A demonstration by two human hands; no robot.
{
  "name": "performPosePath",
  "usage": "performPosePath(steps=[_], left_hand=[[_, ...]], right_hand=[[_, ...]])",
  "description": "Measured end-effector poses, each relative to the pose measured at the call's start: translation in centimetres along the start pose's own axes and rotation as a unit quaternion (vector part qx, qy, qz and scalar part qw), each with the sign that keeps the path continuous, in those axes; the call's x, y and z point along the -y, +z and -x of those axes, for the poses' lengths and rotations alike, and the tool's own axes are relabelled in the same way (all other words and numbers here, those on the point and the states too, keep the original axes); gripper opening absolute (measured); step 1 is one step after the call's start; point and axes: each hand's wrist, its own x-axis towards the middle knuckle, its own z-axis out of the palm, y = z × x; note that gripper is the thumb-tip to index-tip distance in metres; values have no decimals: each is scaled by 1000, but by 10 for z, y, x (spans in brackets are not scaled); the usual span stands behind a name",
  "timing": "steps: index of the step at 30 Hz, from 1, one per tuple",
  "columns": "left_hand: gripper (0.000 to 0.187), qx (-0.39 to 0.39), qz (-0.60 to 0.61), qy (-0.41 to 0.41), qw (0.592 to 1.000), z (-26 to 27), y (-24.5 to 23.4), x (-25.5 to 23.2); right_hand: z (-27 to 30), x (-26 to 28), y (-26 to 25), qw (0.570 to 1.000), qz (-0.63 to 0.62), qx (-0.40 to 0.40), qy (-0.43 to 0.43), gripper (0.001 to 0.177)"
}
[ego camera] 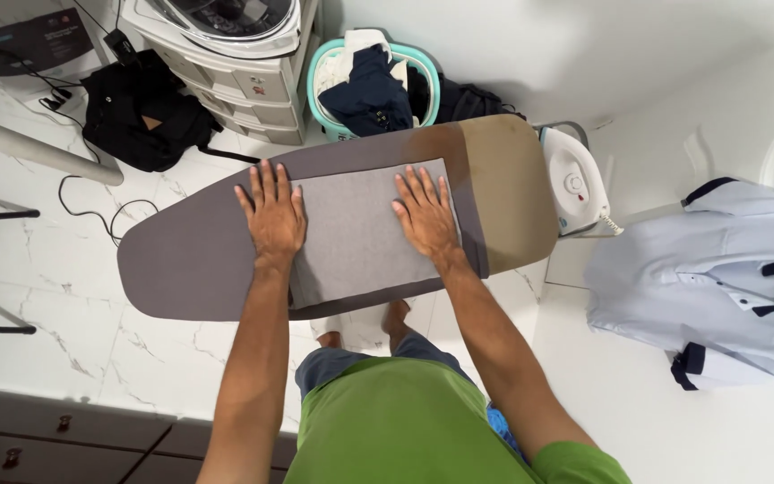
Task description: Fold a grey t-shirt on an ironing board and place it on a bed.
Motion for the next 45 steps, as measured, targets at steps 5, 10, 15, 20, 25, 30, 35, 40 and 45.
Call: performPosePath(steps=[5,10,15,20,25,30,35,40,45], left_hand=[[64,-54,-14,29,998,41,5,-29],[65,-59,15,61,996,94,32,-32],[61,-42,27,31,998,93,17,-20],[59,-62,100,57,991,91,8,-10],[59,-83,492,-48,865,78,4,13],[39,11,631,-125,766,61,19,31],[33,-29,644,-105,758,52,34,36],[59,-81,612,-37,786,52,30,35],[67,-75,400,-94,909,71,-26,5]], right_hand=[[20,-10,22,994,16,-46,93,54],[50,-9,9,960,-25,-90,264,58],[70,-10,-15,919,-179,-94,338,52],[85,21,-30,860,-416,-107,274,40],[69,140,-67,894,-439,-68,52,52],[54,198,-39,930,-363,56,-9,50],[51,201,-9,937,-339,63,-56,46],[40,173,-8,899,-409,153,29,38],[34,150,-14,967,-251,17,40,33]])
